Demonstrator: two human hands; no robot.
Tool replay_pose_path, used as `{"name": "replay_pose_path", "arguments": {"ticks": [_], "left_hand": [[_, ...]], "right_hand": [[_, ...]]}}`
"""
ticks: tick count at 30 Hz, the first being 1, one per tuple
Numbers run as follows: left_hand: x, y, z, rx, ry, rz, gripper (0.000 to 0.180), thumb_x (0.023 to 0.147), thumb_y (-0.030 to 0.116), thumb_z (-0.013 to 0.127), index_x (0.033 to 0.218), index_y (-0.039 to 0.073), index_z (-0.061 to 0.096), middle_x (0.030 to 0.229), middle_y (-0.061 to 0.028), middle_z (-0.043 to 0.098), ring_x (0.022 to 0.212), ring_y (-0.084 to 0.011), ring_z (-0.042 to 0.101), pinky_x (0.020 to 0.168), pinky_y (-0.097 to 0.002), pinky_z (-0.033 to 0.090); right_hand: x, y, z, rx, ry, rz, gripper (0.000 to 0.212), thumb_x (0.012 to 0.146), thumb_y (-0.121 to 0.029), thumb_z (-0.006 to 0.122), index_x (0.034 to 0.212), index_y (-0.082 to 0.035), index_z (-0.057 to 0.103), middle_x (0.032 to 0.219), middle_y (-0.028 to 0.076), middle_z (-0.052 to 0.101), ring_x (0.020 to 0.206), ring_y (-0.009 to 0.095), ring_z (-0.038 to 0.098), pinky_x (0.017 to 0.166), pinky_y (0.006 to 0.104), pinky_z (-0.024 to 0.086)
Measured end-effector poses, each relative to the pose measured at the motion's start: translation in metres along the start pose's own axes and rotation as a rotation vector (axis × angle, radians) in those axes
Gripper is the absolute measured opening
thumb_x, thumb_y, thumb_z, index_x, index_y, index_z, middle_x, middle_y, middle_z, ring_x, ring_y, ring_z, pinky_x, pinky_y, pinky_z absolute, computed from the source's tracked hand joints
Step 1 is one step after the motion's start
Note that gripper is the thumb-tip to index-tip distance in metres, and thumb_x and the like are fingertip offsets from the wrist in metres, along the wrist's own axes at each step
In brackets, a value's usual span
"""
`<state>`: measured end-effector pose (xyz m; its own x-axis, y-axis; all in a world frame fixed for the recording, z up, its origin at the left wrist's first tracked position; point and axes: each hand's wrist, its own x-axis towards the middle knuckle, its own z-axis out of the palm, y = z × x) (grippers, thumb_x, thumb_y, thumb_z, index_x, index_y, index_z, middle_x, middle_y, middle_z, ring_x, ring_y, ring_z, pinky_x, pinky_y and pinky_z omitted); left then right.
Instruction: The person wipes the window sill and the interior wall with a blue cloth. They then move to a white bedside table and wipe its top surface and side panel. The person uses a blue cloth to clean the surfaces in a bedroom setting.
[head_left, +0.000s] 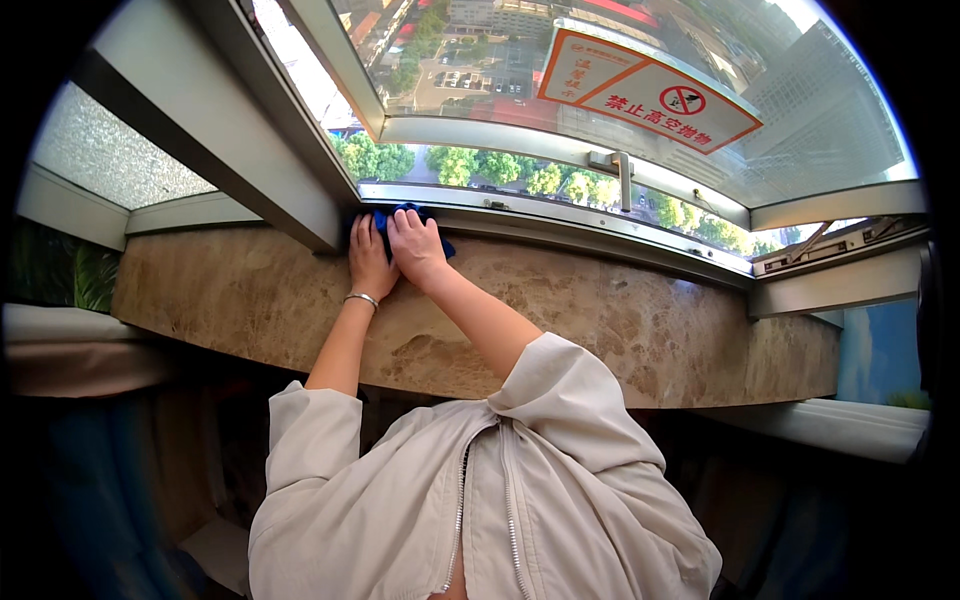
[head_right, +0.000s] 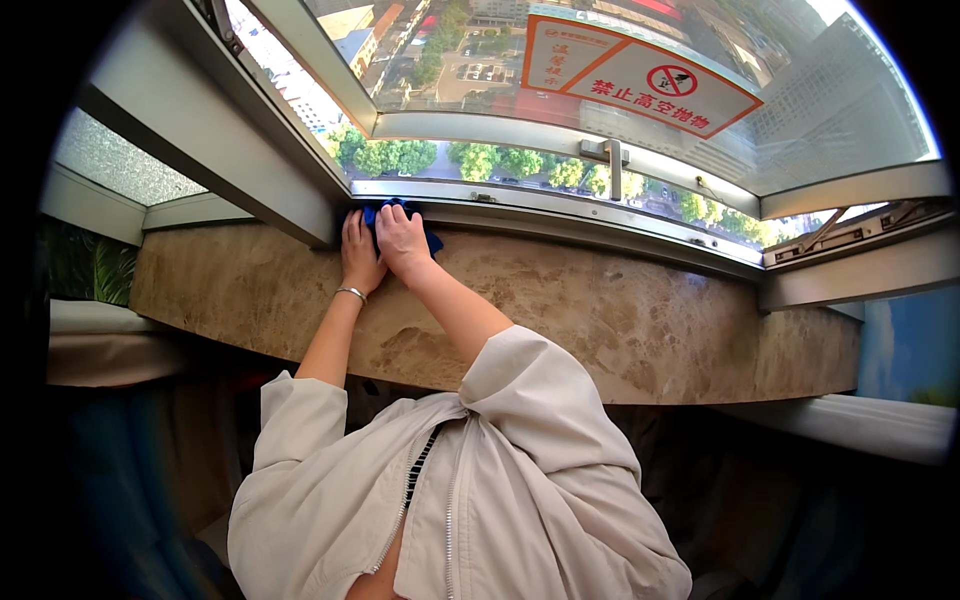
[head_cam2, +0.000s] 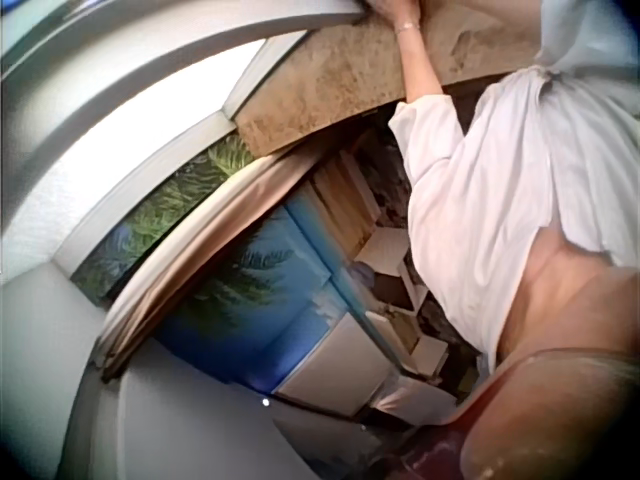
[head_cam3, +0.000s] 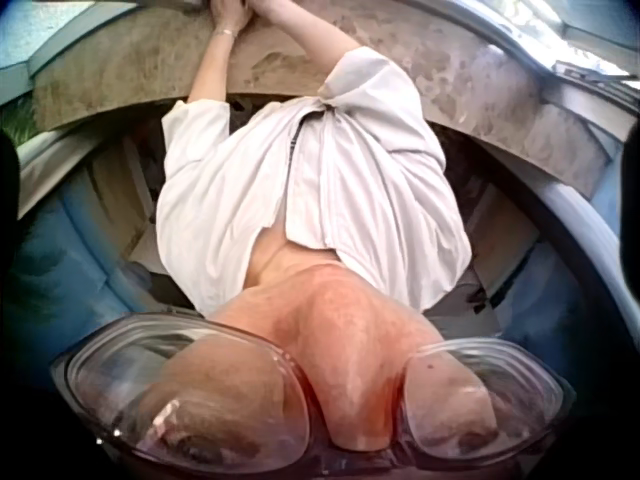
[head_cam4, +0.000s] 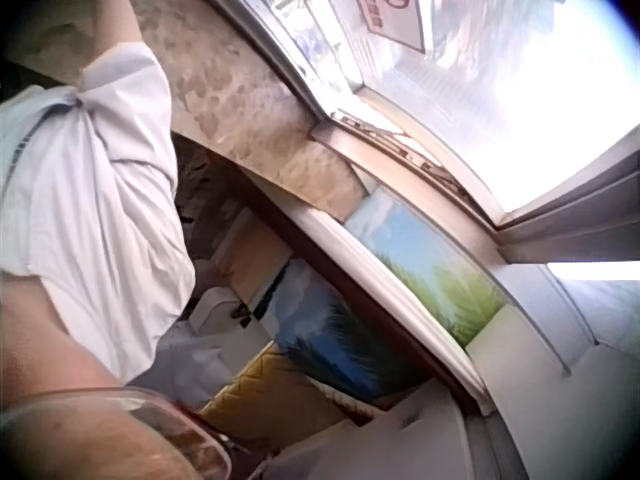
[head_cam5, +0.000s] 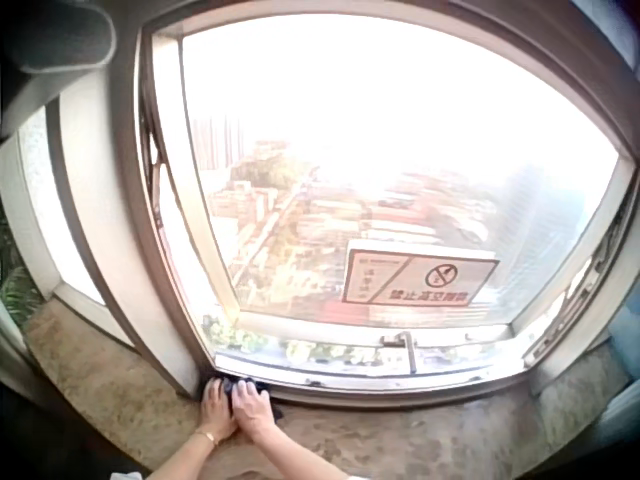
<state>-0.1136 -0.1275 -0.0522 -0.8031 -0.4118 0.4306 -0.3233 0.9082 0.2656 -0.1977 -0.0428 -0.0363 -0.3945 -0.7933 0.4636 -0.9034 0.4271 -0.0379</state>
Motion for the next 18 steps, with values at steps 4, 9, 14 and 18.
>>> {"name": "replay_pose_path", "arguments": {"ticks": [4,9,14,18], "left_hand": [[0.0,0.032,0.01,-0.02,0.03,0.059,0.053,0.076,0.021,0.061,0.119,-0.007,0.045,0.128,-0.0202,0.038,0.124,-0.0387,0.032,0.105,-0.044,0.028],[-0.003,0.095,0.03,-0.038,0.079,0.1,0.05,0.079,0.02,0.055,0.119,-0.008,0.046,0.125,-0.0195,0.04,0.123,-0.0375,0.032,0.103,-0.0434,0.029],[-0.002,0.155,0.047,-0.102,0.067,0.149,0.05,0.076,0.014,0.056,0.119,-0.008,0.046,0.127,-0.0188,0.039,0.121,-0.037,0.034,0.101,-0.0435,0.03],[-0.002,0.2,0.058,-0.159,0.039,0.181,0.049,0.074,0.013,0.057,0.119,-0.005,0.048,0.127,-0.0177,0.04,0.122,-0.0365,0.035,0.1,-0.0445,0.032]], "right_hand": [[-0.021,0.027,-0.012,-0.013,0.031,0.034,0.033,0.075,-0.017,0.054,0.106,-0.007,0.058,0.096,0.004,0.051,0.091,0.019,0.049,0.065,0.0338,0.039],[-0.061,0.072,-0.034,0.001,0.027,0.086,0.035,0.076,-0.016,0.053,0.11,-0.007,0.056,0.101,0.006,0.049,0.094,0.021,0.047,0.068,0.0353,0.04],[-0.103,0.12,-0.061,0.053,0.038,0.209,0.041,0.075,-0.016,0.054,0.116,-0.012,0.054,0.106,0.006,0.05,0.099,0.024,0.048,0.076,0.0392,0.042],[-0.133,0.153,-0.078,0.059,0.072,0.296,0.048,0.069,-0.017,0.061,0.117,-0.014,0.054,0.108,0.007,0.049,0.102,0.026,0.048,0.08,0.0398,0.041]]}}
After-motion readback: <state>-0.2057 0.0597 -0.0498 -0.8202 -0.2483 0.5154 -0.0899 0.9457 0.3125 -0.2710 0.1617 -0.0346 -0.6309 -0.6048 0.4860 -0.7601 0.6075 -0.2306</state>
